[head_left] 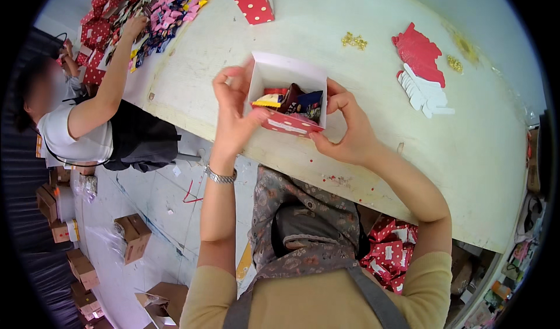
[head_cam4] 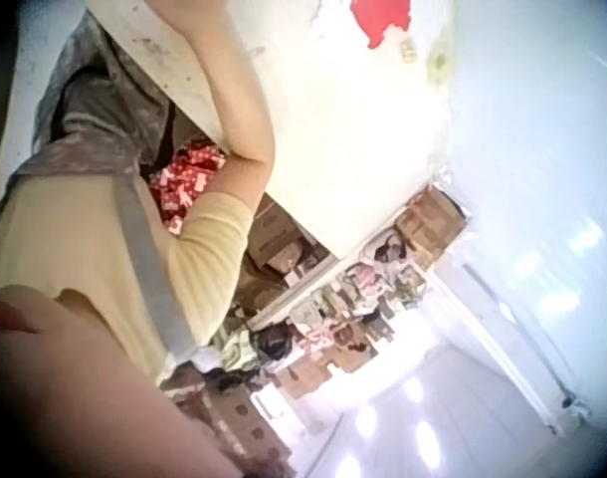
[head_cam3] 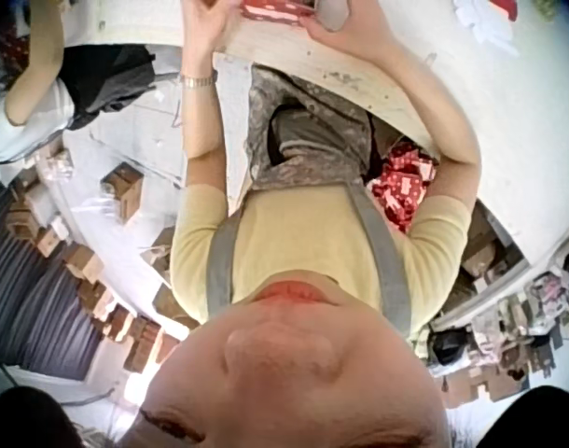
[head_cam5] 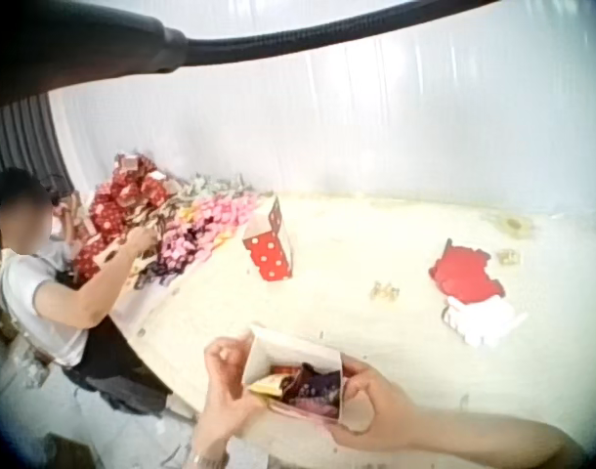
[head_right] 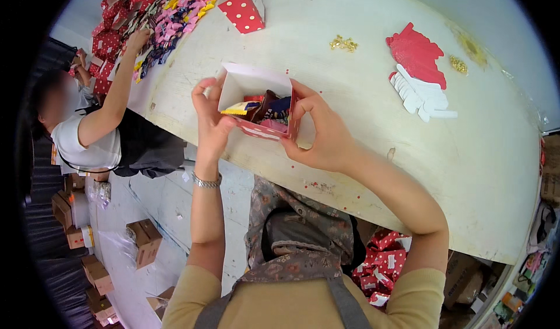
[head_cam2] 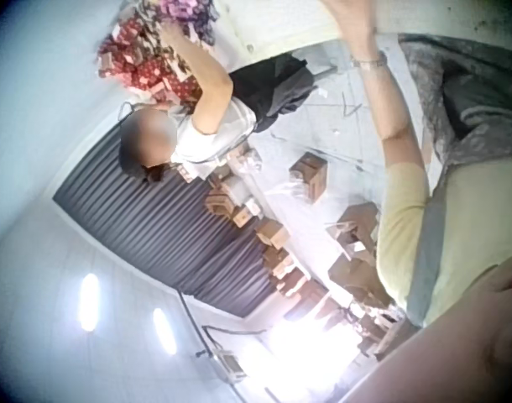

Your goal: The person assembles small red polka-dotted gift boxes by folding flaps and securing them with gold fasteners. They repeatedly pick up a flat box, fold the sides, insert a white paper insert, and close the top flap. The finished boxes are placed on the table.

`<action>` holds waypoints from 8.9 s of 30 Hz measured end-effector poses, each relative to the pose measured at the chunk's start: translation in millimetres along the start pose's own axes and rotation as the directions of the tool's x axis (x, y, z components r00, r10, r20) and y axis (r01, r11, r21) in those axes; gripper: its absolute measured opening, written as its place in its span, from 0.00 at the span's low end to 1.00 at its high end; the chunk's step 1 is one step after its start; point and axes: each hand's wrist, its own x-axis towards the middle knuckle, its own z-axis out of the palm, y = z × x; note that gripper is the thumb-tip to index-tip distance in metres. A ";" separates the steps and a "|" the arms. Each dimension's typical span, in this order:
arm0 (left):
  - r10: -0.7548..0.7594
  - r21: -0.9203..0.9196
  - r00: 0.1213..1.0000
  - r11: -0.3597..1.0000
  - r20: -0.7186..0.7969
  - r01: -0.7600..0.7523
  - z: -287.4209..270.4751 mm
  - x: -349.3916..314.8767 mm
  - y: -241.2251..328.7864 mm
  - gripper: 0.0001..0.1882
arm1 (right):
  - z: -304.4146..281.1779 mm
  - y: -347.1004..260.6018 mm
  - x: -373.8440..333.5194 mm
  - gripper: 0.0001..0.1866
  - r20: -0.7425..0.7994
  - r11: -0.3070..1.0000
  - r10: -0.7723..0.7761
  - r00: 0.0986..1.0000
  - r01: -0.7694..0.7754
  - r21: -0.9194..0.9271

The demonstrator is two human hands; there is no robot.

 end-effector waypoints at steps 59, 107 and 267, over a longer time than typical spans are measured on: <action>-0.255 -0.093 0.944 0.966 -0.207 0.241 72.1 -6.0 9.7 0.14 | -3.1 12.3 6.5 0.11 -0.262 0.876 0.442 0.858 -0.350 0.331; 0.083 0.388 0.989 0.921 -0.126 -0.028 53.3 -14.7 18.8 0.14 | -23.7 -32.9 8.1 0.15 0.062 0.897 0.416 0.907 -0.399 -0.191; 0.250 0.164 0.968 0.955 0.013 -0.249 50.4 -0.5 -6.1 0.14 | -27.6 -12.8 49.2 0.16 0.144 0.662 -0.276 0.950 0.296 -0.688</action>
